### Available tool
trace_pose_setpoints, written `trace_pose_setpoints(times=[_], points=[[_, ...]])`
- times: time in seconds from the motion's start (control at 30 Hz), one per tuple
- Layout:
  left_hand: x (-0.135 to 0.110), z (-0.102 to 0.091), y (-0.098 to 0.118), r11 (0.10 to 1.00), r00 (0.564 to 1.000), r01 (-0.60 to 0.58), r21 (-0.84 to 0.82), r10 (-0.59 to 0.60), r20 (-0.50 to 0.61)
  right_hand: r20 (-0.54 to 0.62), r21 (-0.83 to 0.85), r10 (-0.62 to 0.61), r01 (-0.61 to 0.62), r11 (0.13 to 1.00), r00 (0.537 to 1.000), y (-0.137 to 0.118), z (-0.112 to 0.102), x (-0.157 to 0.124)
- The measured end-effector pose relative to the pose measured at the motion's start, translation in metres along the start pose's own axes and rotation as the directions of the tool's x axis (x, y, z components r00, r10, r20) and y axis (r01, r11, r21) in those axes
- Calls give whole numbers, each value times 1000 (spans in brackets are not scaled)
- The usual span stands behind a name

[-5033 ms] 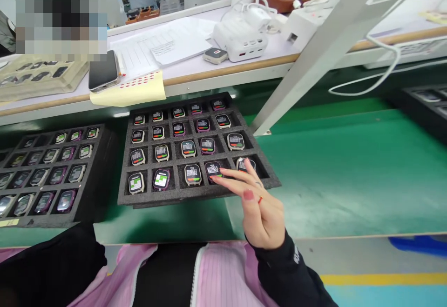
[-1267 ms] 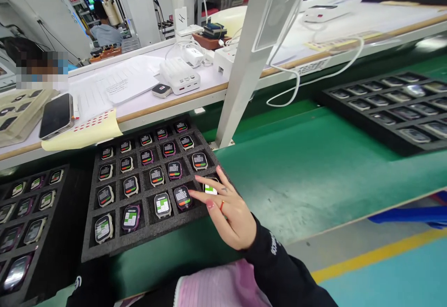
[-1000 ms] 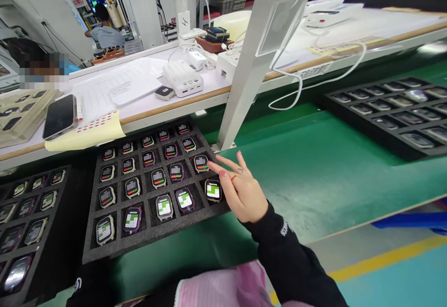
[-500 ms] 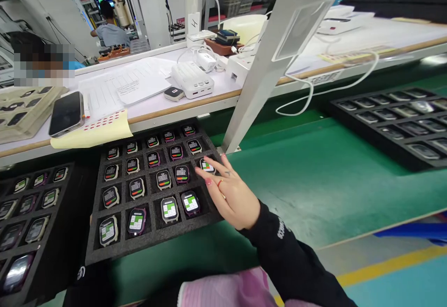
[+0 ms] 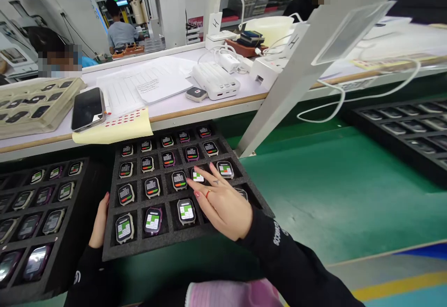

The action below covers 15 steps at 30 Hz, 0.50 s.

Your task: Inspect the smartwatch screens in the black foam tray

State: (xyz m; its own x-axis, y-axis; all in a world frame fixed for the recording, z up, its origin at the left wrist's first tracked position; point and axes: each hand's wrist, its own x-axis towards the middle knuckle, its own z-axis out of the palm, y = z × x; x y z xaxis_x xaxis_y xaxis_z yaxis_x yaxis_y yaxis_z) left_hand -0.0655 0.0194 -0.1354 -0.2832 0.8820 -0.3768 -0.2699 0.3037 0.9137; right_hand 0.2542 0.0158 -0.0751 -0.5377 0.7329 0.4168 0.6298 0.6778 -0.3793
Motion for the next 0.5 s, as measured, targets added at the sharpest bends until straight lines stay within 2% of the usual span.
trace_pose_setpoints(times=[0.1,0.2,0.4,0.5], points=[[-6,4,7,1000,996,-1,-27,3,85,13,-4,-25,25,1000,1000,-5,13,6],[-15,7,13,995,984,-68,67,56,170,-2,-11,-29,29,1000,1000,-5,23,11],[-21,10,19,956,978,-167,242,129,163,3,52,-123,123,991,992,-21,22,29],[-19,14,23,940,969,-214,266,170,182,32,91,-172,169,981,985,-33,31,42]])
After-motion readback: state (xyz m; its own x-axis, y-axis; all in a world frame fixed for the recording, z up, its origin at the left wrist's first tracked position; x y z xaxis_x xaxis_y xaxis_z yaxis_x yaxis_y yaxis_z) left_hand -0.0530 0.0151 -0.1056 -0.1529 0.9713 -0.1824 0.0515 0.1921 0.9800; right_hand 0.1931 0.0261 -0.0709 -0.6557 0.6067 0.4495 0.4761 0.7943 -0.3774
